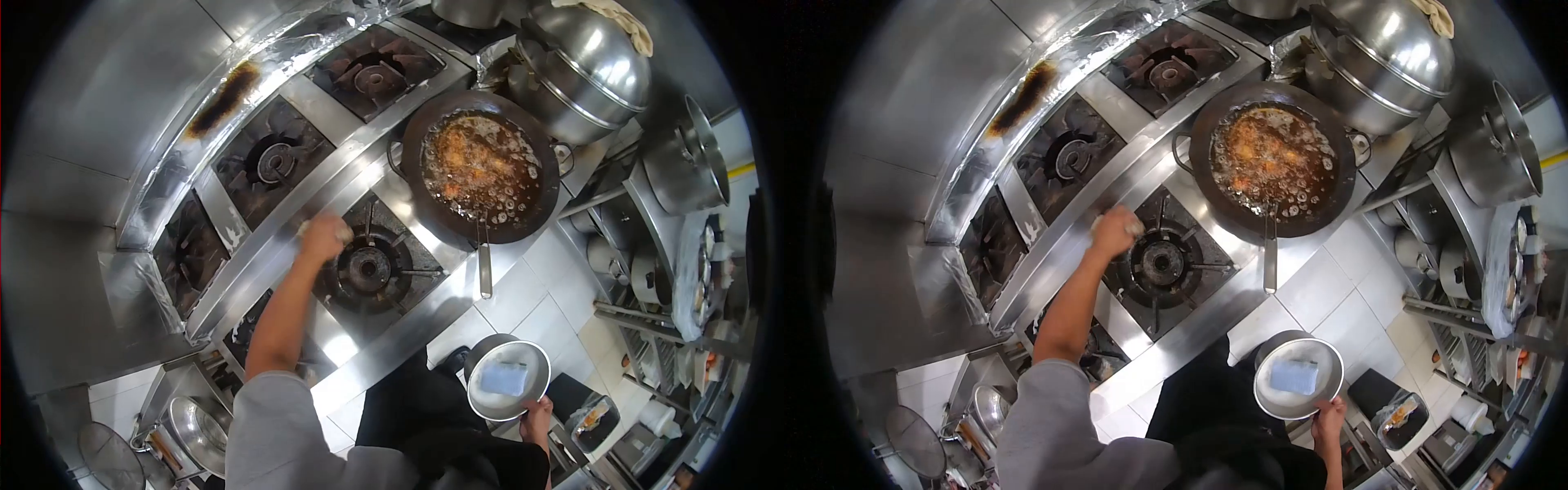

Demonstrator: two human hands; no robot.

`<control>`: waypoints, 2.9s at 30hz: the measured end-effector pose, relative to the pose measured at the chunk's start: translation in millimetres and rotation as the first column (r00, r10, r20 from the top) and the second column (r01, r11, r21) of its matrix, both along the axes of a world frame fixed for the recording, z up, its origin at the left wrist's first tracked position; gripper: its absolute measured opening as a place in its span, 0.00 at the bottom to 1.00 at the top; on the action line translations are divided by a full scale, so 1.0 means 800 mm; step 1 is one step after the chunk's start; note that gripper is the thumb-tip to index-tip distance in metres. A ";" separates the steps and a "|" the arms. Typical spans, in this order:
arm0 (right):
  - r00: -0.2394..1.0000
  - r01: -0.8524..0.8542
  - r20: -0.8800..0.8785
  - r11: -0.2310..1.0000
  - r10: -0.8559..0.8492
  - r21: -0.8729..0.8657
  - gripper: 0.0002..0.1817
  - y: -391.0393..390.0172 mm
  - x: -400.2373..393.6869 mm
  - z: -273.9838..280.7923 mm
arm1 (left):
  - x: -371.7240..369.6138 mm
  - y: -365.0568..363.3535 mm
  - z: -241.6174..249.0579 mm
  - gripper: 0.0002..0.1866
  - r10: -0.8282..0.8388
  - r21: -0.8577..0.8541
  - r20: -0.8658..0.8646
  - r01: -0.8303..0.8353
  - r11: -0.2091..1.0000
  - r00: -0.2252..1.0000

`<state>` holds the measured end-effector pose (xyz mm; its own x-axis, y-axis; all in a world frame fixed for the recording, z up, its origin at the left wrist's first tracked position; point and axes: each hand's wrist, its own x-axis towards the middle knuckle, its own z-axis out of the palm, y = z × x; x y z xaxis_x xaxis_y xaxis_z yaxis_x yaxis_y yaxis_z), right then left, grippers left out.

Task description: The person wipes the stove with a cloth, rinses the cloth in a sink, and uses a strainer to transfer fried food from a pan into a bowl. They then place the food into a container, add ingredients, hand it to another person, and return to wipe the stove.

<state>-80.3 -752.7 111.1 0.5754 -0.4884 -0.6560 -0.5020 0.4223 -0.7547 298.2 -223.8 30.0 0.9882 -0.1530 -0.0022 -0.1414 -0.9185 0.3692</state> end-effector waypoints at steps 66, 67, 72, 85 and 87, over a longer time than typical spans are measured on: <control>0.679 -0.718 -0.104 0.687 0.727 0.110 0.14 0.232 0.166 0.009 | -0.433 0.385 -0.057 0.23 0.838 0.236 0.197 -0.854 0.463 0.509; 0.655 -0.735 -0.106 0.663 0.748 0.139 0.14 0.238 0.172 0.003 | -0.457 0.411 -0.049 0.23 0.794 0.109 0.205 -0.820 0.562 0.572; 0.643 -0.743 -0.119 0.654 0.757 0.143 0.09 0.297 0.175 -0.002 | -0.451 0.389 -0.033 0.26 0.735 -0.088 0.230 -0.739 0.668 0.638; 0.576 -0.808 0.000 0.570 0.817 0.152 0.10 0.452 0.175 -0.005 | -0.381 0.354 -0.038 0.34 0.462 -0.160 0.108 -0.443 0.882 0.880; 0.575 -0.808 0.013 0.566 0.818 0.161 0.09 0.454 0.167 -0.019 | -0.460 0.408 -0.026 0.33 0.613 -0.173 0.136 -0.590 0.788 0.778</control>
<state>53.5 -389.3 96.0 0.6444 0.2619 -0.7185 -0.7240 -0.0934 -0.6834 -69.6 102.4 9.5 0.8601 0.4848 0.1590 0.3533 -0.7907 0.5000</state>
